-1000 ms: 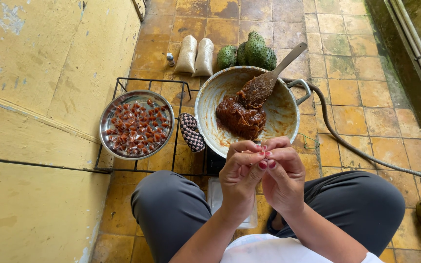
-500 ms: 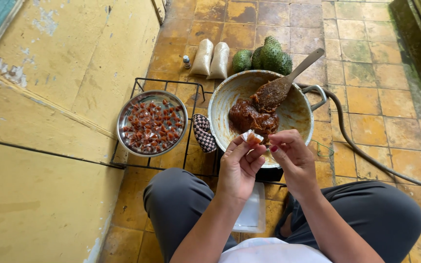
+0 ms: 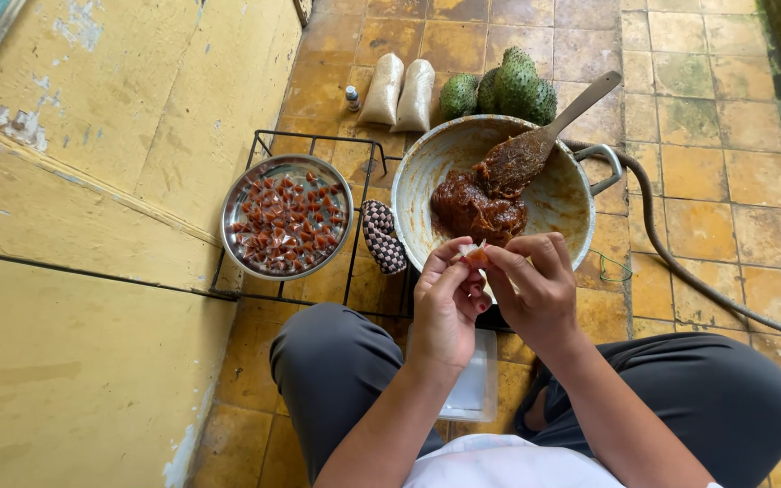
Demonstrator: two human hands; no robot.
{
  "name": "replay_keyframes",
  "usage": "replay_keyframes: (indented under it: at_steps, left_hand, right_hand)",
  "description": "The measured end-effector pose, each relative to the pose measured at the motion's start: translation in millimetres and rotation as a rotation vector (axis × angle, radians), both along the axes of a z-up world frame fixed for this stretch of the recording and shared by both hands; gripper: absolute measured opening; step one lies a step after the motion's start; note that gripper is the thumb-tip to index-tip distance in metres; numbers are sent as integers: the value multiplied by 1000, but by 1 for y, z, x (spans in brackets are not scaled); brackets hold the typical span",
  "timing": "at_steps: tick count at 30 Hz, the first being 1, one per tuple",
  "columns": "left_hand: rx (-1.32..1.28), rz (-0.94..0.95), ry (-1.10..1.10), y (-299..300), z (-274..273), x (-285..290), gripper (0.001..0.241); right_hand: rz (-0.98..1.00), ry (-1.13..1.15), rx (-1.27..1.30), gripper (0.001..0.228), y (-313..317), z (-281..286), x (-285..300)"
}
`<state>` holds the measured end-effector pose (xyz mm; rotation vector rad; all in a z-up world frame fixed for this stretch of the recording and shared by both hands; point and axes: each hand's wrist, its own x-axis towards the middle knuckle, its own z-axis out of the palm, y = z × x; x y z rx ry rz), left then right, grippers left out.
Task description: Scooping portions of a thick brown paste from a pot and wrapping them in individual plastic wrappers
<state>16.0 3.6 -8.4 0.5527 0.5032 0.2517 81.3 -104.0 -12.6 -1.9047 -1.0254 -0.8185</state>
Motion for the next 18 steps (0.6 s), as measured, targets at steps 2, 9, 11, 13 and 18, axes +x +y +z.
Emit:
replay_keyframes:
  at_steps: [2, 9, 11, 13, 18]
  left_hand:
    - [7, 10, 4, 0, -2, -1, 19]
    - [70, 15, -20, 5, -3, -1, 23]
    - [114, 25, -25, 4, -4, 1, 24]
    - [159, 36, -25, 5, -4, -1, 24]
    - [634, 58, -182, 6, 15, -11, 23]
  right_hand:
    - [-8, -74, -25, 14, 0, 3, 1]
    - [-27, -332, -185, 16, -9, 8, 7]
    - [7, -223, -144, 19, -7, 9, 8]
    - [43, -110, -100, 22, -8, 10, 3]
    - [306, 871, 361, 19, -8, 12, -12]
